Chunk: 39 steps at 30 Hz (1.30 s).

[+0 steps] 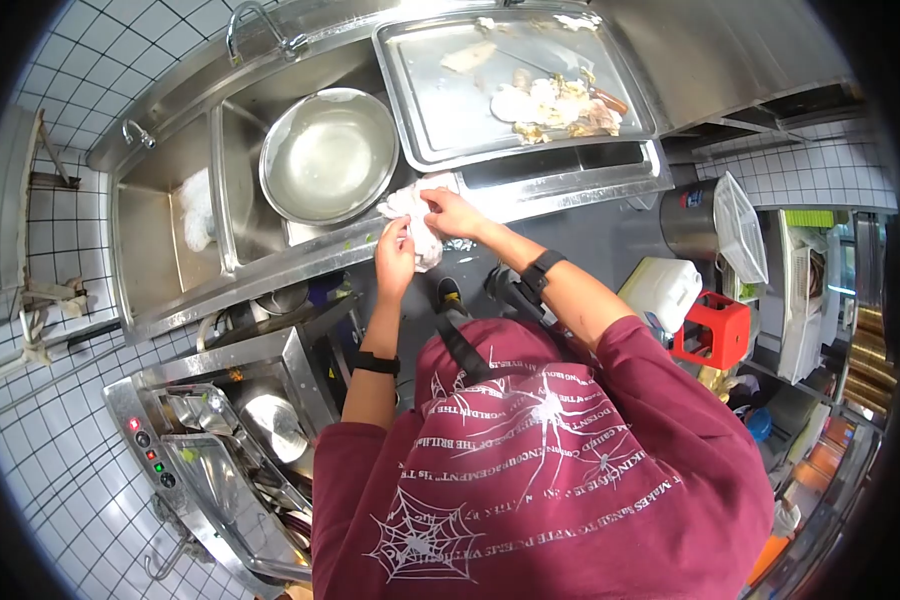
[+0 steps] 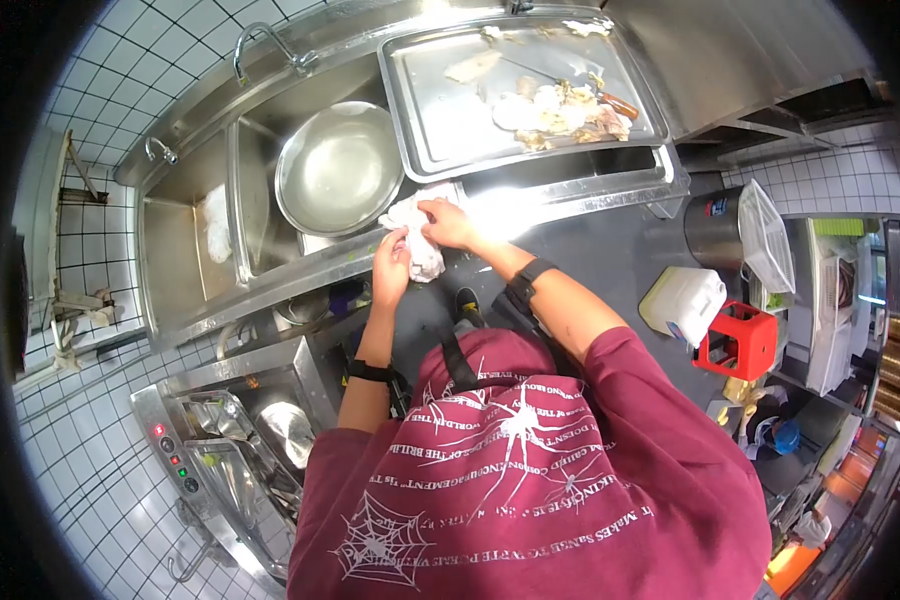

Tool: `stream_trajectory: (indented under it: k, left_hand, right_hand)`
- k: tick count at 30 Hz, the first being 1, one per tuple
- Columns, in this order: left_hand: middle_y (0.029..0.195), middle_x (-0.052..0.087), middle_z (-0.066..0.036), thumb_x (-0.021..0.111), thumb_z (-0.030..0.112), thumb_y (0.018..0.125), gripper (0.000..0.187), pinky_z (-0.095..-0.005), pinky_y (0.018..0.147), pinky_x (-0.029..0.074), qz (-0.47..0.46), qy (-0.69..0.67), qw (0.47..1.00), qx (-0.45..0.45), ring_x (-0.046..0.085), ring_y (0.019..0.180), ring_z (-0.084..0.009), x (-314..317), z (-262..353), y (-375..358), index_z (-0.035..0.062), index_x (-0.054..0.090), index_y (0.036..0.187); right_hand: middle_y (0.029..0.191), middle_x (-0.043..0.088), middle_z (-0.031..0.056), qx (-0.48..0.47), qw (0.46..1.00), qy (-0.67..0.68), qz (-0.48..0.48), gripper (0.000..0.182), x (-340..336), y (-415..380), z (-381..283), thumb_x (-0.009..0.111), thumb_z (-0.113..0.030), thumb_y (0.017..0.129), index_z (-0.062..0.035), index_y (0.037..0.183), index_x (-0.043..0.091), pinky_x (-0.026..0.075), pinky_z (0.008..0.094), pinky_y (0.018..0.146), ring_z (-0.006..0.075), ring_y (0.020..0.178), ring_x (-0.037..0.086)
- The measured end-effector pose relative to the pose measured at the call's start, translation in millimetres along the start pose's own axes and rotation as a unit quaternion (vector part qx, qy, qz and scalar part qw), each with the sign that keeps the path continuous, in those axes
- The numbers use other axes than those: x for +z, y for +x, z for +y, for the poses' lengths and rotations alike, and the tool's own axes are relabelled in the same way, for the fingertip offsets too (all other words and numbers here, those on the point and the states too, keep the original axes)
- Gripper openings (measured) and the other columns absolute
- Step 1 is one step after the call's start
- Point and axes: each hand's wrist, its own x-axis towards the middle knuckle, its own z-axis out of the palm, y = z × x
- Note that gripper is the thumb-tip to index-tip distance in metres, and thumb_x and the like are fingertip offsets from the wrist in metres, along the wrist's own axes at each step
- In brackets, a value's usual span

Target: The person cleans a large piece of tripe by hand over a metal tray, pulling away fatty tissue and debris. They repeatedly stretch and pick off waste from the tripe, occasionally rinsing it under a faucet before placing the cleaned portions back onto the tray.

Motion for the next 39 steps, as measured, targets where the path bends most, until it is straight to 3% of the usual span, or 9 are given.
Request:
stream_trajectory:
  k: [4, 7, 13, 16, 21, 24, 30, 34, 39]
  left_hand:
    - [0.103, 0.065, -0.015, 0.052, -0.002, 0.081, 0.034, -0.0303, 0.085, 0.047, -0.043, -0.036, 0.998, -0.03, 0.061, 0.092, -0.0206, -11.6, 7.3, 9.7, -0.0016, 0.061, 0.113]
    - [0.099, 0.062, -0.015, 0.053, -0.001, 0.08, 0.031, -0.0325, 0.074, 0.052, 0.011, 0.154, 0.988, 0.019, 0.061, 0.088, -0.0222, -16.1, 6.0, 11.3, 0.0012, 0.061, 0.109]
    - [0.103, 0.059, -0.015, 0.053, 0.0, 0.078, 0.031, -0.0319, 0.073, 0.051, 0.055, 0.179, 0.982, 0.041, 0.061, 0.088, -0.0241, -16.7, 4.8, 4.7, 0.0012, 0.06, 0.109]
    - [0.103, 0.058, -0.015, 0.053, 0.0, 0.078, 0.03, -0.0314, 0.074, 0.051, 0.07, 0.175, 0.977, 0.099, 0.061, 0.09, -0.0249, -17.3, 16.0, -0.8, 0.0011, 0.059, 0.107]
    - [0.104, 0.057, -0.014, 0.052, -0.001, 0.078, 0.028, -0.0345, 0.08, 0.048, 0.035, 0.103, 0.994, 0.018, 0.059, 0.095, -0.0277, -10.9, 27.6, -2.7, 0.0007, 0.059, 0.105]
    - [0.109, 0.056, -0.015, 0.054, -0.002, 0.076, 0.028, -0.0389, 0.081, 0.047, 0.05, 0.221, 0.971, 0.082, 0.056, 0.099, -0.0324, -4.7, 40.3, 4.4, 0.0013, 0.059, 0.104]
    - [0.102, 0.058, -0.014, 0.051, -0.002, 0.08, 0.02, -0.0348, 0.079, 0.046, 0.074, 0.103, 0.99, 0.064, 0.057, 0.097, -0.0282, 29.6, 132.6, 53.7, 0.0009, 0.061, 0.097]
    - [0.103, 0.059, -0.013, 0.051, 0.001, 0.082, 0.019, -0.0333, 0.075, 0.047, 0.005, 0.166, 0.985, 0.035, 0.058, 0.092, -0.0259, 92.8, 184.1, 121.6, 0.0004, 0.061, 0.099]
    - [0.12, 0.054, -0.022, 0.06, 0.021, 0.083, 0.05, -0.0384, 0.094, 0.043, -0.098, 0.276, 0.956, -0.024, 0.054, 0.111, -0.0337, 193.2, 130.7, 208.3, 0.0034, 0.049, 0.129]
  right_hand:
    - [0.096, 0.057, 0.0184, -0.008, 0.998, -0.058, -0.007, 0.04, -9.6, 7.1, 2.9, 0.06, -0.013, 0.076, -0.0005, 0.114, 0.058, 0.047, 0.0387, 0.082, 0.032, 0.09, 0.058]
    - [0.096, 0.058, 0.0188, -0.009, 0.997, -0.08, -0.012, 0.038, -14.9, 3.0, 4.0, 0.059, -0.014, 0.077, -0.0001, 0.113, 0.058, 0.047, 0.0396, 0.083, 0.0334, 0.091, 0.058]
    - [0.102, 0.059, 0.0194, 0.021, 0.999, -0.035, 0.014, 0.035, -24.2, -11.9, 5.1, 0.057, -0.012, 0.077, -0.0008, 0.11, 0.061, 0.047, 0.0408, 0.087, 0.0346, 0.097, 0.058]
    - [0.101, 0.058, 0.0167, 0.026, 0.999, -0.032, -0.011, 0.04, -33.1, -17.8, 16.2, 0.056, -0.014, 0.078, -0.0022, 0.116, 0.059, 0.049, 0.036, 0.081, 0.0278, 0.091, 0.061]
    - [0.09, 0.069, 0.0107, 0.05, 0.991, 0.017, -0.121, 0.029, -103.9, -50.9, 4.8, 0.055, -0.02, 0.089, -0.0073, 0.114, 0.062, 0.05, 0.0319, 0.078, 0.0194, 0.082, 0.064]
    - [0.091, 0.07, 0.0087, 0.034, 0.999, 0.025, -0.032, 0.024, -171.4, -64.0, 39.8, 0.058, -0.018, 0.09, -0.005, 0.108, 0.065, 0.05, 0.03, 0.079, 0.0154, 0.086, 0.065]
    - [0.097, 0.066, 0.0149, 0.126, 0.938, -0.16, 0.282, 0.024, -316.6, -66.6, 130.8, 0.059, -0.013, 0.082, -0.0035, 0.103, 0.066, 0.051, 0.0352, 0.08, 0.0262, 0.09, 0.065]
    - [0.102, 0.063, 0.0191, 0.125, 0.931, -0.261, 0.225, 0.028, -340.8, -49.5, 141.6, 0.053, -0.011, 0.078, -0.0055, 0.104, 0.063, 0.049, 0.0459, 0.083, 0.0373, 0.096, 0.061]
    - [0.107, 0.059, 0.0255, 0.134, 0.946, -0.259, 0.14, 0.031, -346.2, -27.9, 163.0, 0.056, -0.013, 0.08, -0.0009, 0.11, 0.054, 0.048, 0.0496, 0.082, 0.04, 0.099, 0.059]
